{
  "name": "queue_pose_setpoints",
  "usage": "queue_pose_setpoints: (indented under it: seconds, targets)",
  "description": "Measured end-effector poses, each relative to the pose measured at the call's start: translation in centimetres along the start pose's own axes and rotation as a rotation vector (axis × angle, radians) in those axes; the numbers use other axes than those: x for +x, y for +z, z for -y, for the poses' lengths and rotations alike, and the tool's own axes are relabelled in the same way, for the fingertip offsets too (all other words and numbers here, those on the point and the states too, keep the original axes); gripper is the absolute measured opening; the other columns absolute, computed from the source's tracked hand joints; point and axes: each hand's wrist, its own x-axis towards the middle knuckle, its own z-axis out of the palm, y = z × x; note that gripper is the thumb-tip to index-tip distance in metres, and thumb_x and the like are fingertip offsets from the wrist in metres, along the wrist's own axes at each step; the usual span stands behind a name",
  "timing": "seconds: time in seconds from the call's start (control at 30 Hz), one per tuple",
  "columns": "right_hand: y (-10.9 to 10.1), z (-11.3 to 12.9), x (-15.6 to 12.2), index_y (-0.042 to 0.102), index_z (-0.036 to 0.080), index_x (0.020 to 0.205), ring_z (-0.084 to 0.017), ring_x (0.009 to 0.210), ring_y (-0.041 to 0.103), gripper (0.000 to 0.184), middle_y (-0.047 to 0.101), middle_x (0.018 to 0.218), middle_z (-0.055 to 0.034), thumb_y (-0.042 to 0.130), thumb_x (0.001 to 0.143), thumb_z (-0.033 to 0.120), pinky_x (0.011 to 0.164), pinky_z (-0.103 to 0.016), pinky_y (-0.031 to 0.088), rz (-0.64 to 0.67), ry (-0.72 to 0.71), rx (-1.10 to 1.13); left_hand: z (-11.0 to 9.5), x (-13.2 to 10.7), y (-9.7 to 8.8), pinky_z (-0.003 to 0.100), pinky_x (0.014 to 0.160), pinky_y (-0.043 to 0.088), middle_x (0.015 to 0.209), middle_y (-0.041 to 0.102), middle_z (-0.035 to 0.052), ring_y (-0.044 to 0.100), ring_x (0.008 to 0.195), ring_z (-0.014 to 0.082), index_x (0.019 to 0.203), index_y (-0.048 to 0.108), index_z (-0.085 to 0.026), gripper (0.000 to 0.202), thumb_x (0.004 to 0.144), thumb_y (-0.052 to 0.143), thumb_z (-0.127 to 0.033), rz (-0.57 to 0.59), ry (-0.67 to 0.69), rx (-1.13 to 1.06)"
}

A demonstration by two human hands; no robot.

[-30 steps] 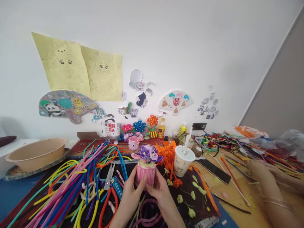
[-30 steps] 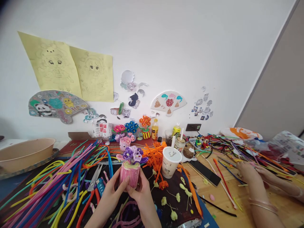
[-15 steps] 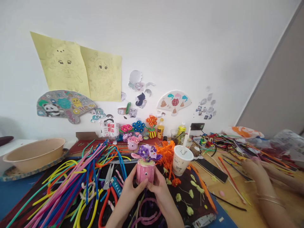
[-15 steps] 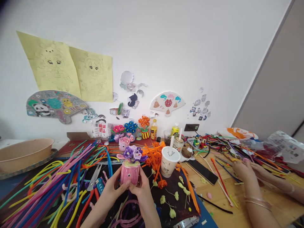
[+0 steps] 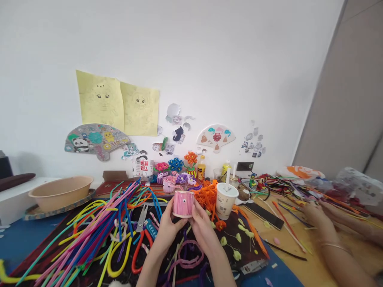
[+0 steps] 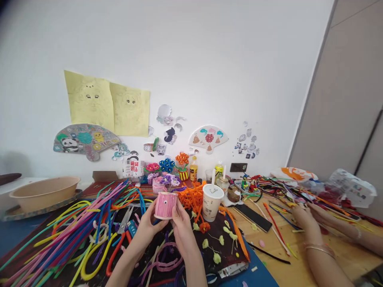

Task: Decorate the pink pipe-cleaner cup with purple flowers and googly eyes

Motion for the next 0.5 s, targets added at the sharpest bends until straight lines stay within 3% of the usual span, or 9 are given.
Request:
queue_pose_setpoints:
  seconds: [0.13,0.3,0.5]
  targets:
    - [-0.1,-0.5,0.2,0.069,0.022,0.116,-0.028,0.129,0.052,0.054,0.064,0.13,-0.01,0.081,0.069,0.045,0.112,-0.046,0.035,-0.034,-0.049,0.006,0.9,0.4,-0.4,0.046,0.114,0.031,0.145,0.044,0.0176,0.043,0.133,0.0321,0.138,0.039,-0.015,0.086,0.065,0.078,-0.04,0.003,0.056,0.053]
    - [-0.7,-1.5,1.2,0.073,0.022,0.109,-0.033,0.133,0.046,0.06,0.066,0.128,-0.0116,0.09,0.055,0.041,0.112,-0.049,0.034,-0.07,-0.076,0.014,1.4,0.6,-0.4,0.046,0.113,0.032,0.14,0.05,0.0176,0.043,0.133,0.033,0.134,0.045,-0.014,0.085,0.061,0.079,-0.041,0.003,0.097,0.118]
    - [-1.1,-2.4,1.3,0.071,0.028,0.111,-0.031,0.132,0.048,0.063,0.065,0.13,-0.0081,0.09,0.053,0.038,0.112,-0.049,0.035,-0.095,-0.092,0.028,1.5,0.4,0.0,0.043,0.114,0.031,0.143,0.047,0.0147,0.043,0.133,0.0288,0.137,0.038,-0.017,0.081,0.067,0.073,-0.037,-0.077,0.152,0.229]
